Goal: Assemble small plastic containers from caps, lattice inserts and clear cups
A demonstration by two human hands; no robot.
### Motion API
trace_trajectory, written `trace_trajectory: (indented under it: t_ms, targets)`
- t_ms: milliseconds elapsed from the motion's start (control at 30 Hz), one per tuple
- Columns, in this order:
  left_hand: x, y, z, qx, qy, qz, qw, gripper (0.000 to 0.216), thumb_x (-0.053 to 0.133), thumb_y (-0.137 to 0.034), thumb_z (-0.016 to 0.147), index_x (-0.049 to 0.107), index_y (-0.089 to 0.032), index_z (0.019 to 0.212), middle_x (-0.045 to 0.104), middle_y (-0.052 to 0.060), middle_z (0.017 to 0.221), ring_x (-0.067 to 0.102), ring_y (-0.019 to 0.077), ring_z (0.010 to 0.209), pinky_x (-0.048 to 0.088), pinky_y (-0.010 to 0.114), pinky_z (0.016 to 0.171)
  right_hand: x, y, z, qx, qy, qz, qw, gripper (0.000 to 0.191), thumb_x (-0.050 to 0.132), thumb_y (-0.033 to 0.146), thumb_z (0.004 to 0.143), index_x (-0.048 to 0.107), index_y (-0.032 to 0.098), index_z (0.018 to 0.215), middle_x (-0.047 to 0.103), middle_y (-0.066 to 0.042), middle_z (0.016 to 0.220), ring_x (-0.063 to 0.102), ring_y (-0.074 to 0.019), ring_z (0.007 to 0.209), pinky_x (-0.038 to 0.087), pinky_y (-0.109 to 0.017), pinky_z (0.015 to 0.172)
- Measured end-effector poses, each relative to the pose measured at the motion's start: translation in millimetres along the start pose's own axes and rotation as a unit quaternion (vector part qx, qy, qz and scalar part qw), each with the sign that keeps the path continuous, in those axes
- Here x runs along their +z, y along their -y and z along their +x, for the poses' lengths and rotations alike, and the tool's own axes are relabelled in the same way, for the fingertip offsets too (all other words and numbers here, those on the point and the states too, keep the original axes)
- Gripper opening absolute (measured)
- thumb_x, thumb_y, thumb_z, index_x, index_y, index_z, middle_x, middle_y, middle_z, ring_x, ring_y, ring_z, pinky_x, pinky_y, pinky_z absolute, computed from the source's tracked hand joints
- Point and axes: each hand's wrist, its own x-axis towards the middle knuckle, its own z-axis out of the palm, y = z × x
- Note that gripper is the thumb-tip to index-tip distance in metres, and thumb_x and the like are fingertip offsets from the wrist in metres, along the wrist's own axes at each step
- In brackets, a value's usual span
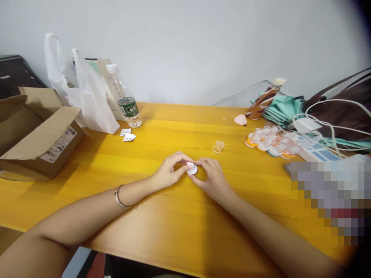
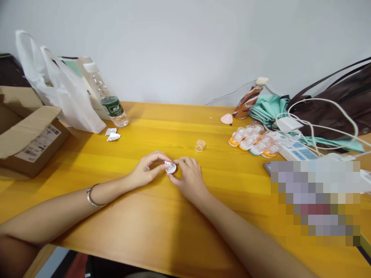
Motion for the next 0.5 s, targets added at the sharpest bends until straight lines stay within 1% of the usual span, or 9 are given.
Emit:
trace_trajectory:
  t_ms: [233, 500]
  targets:
    - [-0.2, 0.2, 0.4, 0.025, 0.008, 0.019, 0.999, 0.012, 0.055, -0.021, 0.082, 0.062, -0.013, 0.088, 0.063, 0.007, 0.087, 0.059, 0.0149, 0.083, 0.046, 0.028, 0.081, -1.8, 1.4, 0.5, 0.010, 0.016, -0.004, 1.000, 0.025, 0.061, 0.029, 0.076, 0.058, 0.020, 0.098, 0.059, -0.006, 0.092, 0.051, -0.0232, 0.088, 0.041, -0.038, 0.078]
    - [-2.9, -0.2, 4.2, 0.035, 0.027, 0.040, 0.998, 0.011, 0.055, -0.020, 0.082, 0.063, -0.013, 0.084, 0.063, 0.008, 0.085, 0.059, 0.0156, 0.083, 0.046, 0.029, 0.080, -1.0, 1.8, 0.0, 0.014, 0.019, 0.007, 1.000, 0.026, 0.061, 0.028, 0.075, 0.058, 0.019, 0.099, 0.060, -0.007, 0.093, 0.052, -0.0232, 0.088, 0.041, -0.039, 0.079]
